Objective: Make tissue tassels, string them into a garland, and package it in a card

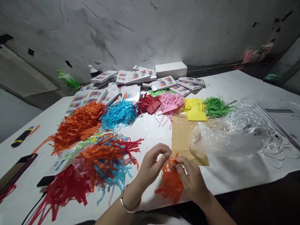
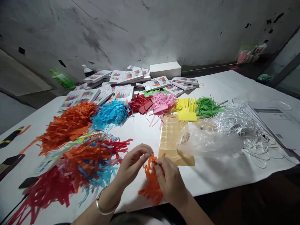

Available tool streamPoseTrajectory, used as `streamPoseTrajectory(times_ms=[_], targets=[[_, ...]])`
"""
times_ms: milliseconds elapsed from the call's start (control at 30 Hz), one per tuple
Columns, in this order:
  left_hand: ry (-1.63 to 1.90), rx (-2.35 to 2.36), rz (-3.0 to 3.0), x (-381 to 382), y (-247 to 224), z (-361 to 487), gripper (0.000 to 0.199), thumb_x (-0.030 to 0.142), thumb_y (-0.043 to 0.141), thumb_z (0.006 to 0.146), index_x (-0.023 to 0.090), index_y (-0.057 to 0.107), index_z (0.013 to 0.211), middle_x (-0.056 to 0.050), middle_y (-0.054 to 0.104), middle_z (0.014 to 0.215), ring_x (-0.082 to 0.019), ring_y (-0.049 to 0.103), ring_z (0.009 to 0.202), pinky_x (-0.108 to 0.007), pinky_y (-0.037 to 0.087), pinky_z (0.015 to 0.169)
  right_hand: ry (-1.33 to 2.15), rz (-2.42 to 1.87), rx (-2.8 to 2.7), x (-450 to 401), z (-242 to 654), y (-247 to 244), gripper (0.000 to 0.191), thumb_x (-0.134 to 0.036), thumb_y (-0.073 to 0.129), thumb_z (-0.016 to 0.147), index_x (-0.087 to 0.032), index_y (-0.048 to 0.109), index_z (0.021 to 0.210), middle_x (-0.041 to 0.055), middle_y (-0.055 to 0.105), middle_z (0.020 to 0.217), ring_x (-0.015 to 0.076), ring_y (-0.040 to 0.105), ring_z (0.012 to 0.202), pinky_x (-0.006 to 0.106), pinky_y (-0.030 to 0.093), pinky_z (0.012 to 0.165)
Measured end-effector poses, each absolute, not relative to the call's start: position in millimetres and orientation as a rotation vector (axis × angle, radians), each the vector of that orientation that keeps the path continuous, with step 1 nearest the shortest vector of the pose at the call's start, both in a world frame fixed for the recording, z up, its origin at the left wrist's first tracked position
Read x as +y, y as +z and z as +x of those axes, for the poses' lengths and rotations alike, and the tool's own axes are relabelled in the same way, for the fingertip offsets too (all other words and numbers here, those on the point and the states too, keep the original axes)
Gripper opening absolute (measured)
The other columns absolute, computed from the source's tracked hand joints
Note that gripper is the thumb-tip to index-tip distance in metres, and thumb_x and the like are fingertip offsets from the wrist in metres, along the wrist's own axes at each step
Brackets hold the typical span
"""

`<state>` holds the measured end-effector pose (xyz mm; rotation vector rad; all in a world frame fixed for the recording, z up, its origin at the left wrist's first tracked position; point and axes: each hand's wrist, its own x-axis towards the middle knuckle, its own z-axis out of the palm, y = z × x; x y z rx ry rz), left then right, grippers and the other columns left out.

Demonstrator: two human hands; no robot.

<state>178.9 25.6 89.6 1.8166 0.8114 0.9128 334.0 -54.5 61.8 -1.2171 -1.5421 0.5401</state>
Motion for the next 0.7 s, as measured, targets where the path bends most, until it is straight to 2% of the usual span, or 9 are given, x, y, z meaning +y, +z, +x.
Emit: streamPoseTrajectory(times_ms=[67,133,200,267,333,433,567,700], targets=[[0.999,0.850,1.873,42,89,199,0.016,0.025,0.052,0.097,0.018,0.066,0.096,-0.009,0.067,0.096,-0.021,0.063,0.094,-0.032,0.049,0.085,0.496,-1.276,-1.483,-47,347,79,0.019,-0.026,0.042,0.101,-0.021,0.059,0.094,-0.0015,0.062,0.073,0.0122,0.060,0.063,0.022,0.048,0.060],[0.945,0.824,2.088,59,86,230,0.020,0.020,0.048,0.098,0.016,0.067,0.102,-0.012,0.067,0.105,-0.022,0.062,0.101,-0.033,0.048,0.090,0.394,-1.445,-1.483,-33,365,94,0.021,-0.029,0.040,0.101,-0.021,0.059,0.097,-0.0008,0.063,0.074,0.0128,0.060,0.064,0.022,0.046,0.061],[0.605,0.639,2.442,73,78,265,0.028,0.012,0.039,0.097,0.012,0.066,0.104,-0.017,0.065,0.114,-0.022,0.059,0.108,-0.033,0.047,0.094,0.247,-1.780,-1.541,-19,388,102,0.022,-0.028,0.039,0.101,-0.019,0.059,0.099,0.0027,0.067,0.083,0.0149,0.064,0.075,0.023,0.046,0.067],[0.394,0.462,2.546,80,67,294,0.020,0.008,0.051,0.090,0.015,0.069,0.090,-0.010,0.070,0.100,-0.020,0.062,0.100,-0.029,0.048,0.090,0.108,-2.143,-1.534,-13,412,97,0.020,-0.022,0.042,0.098,-0.017,0.061,0.097,0.0088,0.068,0.094,0.0188,0.065,0.083,0.026,0.044,0.070],[0.249,0.362,2.596,82,56,310,0.012,0.009,0.063,0.082,0.017,0.070,0.081,-0.006,0.071,0.089,-0.019,0.065,0.087,-0.027,0.049,0.083,0.079,-2.351,-1.453,-22,433,80,0.020,-0.014,0.042,0.094,-0.014,0.061,0.088,0.0145,0.068,0.086,0.0222,0.065,0.073,0.030,0.039,0.062],[0.151,0.418,2.650,83,44,315,0.015,0.012,0.059,0.085,0.016,0.072,0.083,-0.008,0.072,0.089,-0.020,0.066,0.081,-0.028,0.050,0.077,0.139,-2.538,-1.379,-53,449,43,0.021,-0.009,0.046,0.089,-0.015,0.060,0.075,0.0093,0.063,0.061,0.0219,0.061,0.056,0.030,0.031,0.054],[0.109,0.600,2.697,91,42,324,0.027,0.010,0.047,0.090,0.014,0.072,0.097,-0.012,0.071,0.098,-0.022,0.067,0.087,-0.031,0.051,0.078,0.206,-2.552,-1.392,-86,445,11,0.018,-0.014,0.048,0.094,-0.019,0.059,0.079,0.0062,0.069,0.073,0.0182,0.065,0.068,0.027,0.032,0.058],[0.016,0.632,2.759,99,45,349,0.023,0.009,0.050,0.087,0.015,0.072,0.092,-0.011,0.071,0.094,-0.023,0.067,0.087,-0.031,0.051,0.079,0.220,-2.532,-1.384,-88,440,6,0.019,-0.016,0.046,0.097,-0.019,0.059,0.084,0.0052,0.071,0.078,0.0178,0.066,0.072,0.027,0.033,0.060]])
